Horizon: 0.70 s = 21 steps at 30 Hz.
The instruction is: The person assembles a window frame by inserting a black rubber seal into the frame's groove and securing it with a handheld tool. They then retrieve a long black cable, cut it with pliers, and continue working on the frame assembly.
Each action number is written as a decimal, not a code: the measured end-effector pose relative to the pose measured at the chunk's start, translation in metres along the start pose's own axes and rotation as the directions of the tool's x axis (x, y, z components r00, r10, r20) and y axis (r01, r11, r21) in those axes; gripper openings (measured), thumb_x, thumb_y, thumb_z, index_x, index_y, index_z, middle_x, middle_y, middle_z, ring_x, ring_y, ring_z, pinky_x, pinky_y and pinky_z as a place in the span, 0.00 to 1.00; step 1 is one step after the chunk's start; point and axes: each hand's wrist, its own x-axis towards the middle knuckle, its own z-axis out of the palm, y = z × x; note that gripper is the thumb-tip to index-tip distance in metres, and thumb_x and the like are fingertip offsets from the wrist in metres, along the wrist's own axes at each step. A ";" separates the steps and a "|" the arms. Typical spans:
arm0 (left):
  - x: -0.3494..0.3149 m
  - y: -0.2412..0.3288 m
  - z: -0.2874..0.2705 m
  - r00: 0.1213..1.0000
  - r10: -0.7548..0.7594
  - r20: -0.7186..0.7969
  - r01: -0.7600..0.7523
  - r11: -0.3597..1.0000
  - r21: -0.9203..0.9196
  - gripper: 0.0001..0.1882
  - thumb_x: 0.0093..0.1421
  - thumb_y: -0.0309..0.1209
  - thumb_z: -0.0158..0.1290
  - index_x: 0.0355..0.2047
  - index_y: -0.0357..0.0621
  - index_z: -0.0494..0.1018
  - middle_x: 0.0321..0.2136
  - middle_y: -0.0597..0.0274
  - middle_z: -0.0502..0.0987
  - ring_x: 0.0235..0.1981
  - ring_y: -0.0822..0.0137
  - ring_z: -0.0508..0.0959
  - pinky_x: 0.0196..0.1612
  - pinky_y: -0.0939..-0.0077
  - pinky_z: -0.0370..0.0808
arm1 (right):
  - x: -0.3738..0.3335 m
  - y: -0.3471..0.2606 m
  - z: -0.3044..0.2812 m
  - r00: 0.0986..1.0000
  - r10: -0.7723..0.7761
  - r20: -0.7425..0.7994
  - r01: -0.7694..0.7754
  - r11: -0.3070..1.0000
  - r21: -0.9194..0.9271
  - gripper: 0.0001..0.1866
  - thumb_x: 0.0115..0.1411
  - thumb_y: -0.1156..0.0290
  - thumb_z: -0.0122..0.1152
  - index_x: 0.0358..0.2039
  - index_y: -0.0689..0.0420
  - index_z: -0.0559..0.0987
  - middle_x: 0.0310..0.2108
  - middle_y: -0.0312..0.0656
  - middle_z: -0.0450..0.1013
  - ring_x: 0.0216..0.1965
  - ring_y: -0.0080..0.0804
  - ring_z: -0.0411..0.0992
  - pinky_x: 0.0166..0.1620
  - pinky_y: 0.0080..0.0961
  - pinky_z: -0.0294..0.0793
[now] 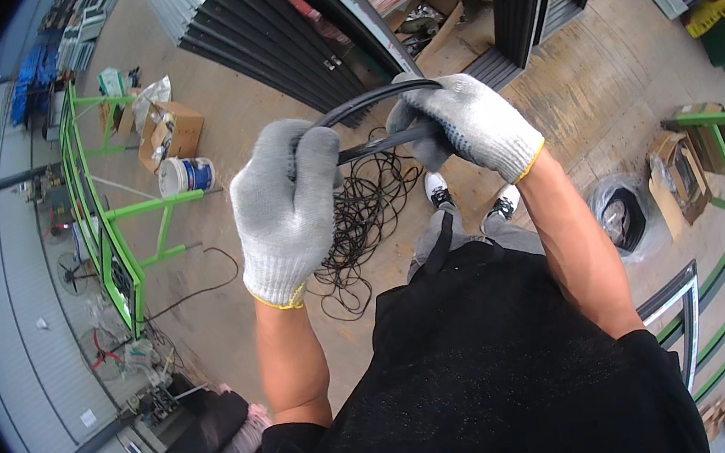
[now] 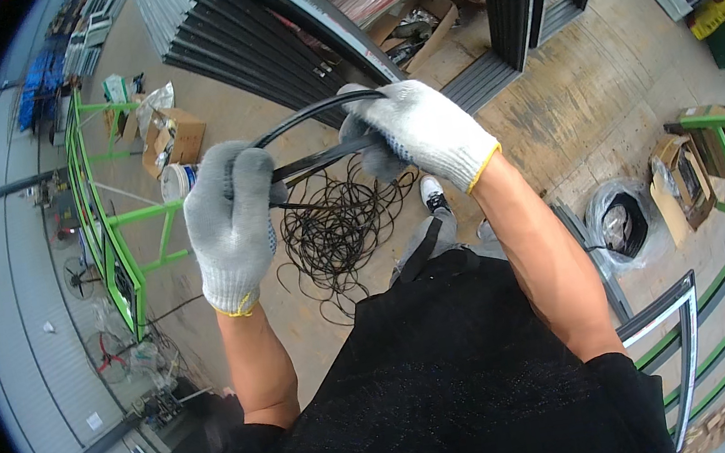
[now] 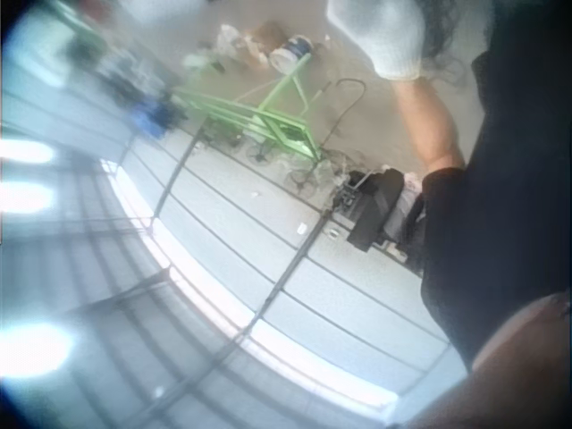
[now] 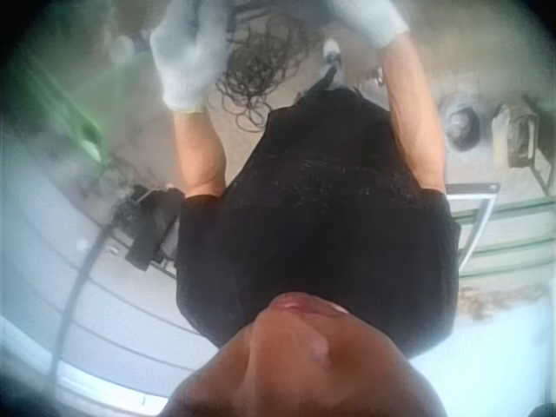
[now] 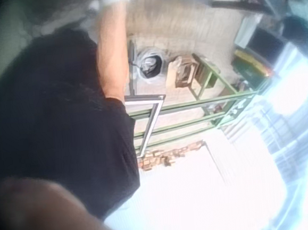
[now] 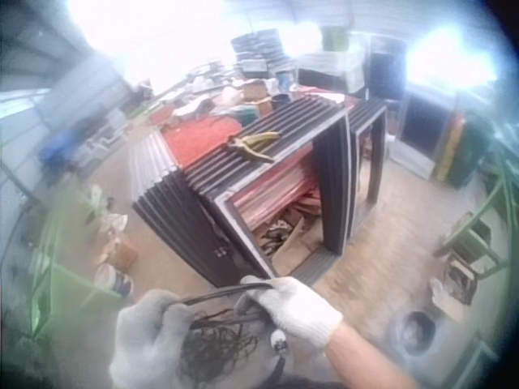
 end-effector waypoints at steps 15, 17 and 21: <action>-0.034 0.021 -0.047 0.778 0.377 -0.503 -0.286 0.925 0.252 0.08 0.62 0.20 0.61 0.27 0.38 0.74 0.21 0.69 0.70 0.22 0.77 0.68 0.25 0.77 0.64 | 0.016 0.074 -0.045 0.959 -0.277 -0.065 0.161 0.715 -0.680 0.11 0.61 0.69 0.65 0.41 0.59 0.88 0.29 0.49 0.82 0.28 0.41 0.81 0.36 0.35 0.80; -0.042 0.019 -0.079 0.722 0.403 -0.563 -0.233 0.907 0.351 0.07 0.67 0.23 0.58 0.31 0.37 0.75 0.25 0.68 0.72 0.24 0.78 0.68 0.27 0.79 0.64 | 0.016 0.090 -0.070 0.974 -0.157 -0.165 0.007 0.745 -0.667 0.14 0.59 0.67 0.61 0.41 0.56 0.89 0.41 0.55 0.84 0.47 0.55 0.82 0.52 0.40 0.80; -0.049 0.001 -0.193 0.522 0.495 -0.694 0.000 0.814 0.581 0.18 0.77 0.34 0.50 0.57 0.34 0.80 0.46 0.47 0.86 0.45 0.59 0.85 0.48 0.66 0.81 | 0.012 0.127 -0.117 0.949 -0.097 -0.299 -0.139 0.725 -0.675 0.15 0.59 0.65 0.61 0.42 0.54 0.90 0.42 0.54 0.84 0.47 0.54 0.82 0.53 0.40 0.80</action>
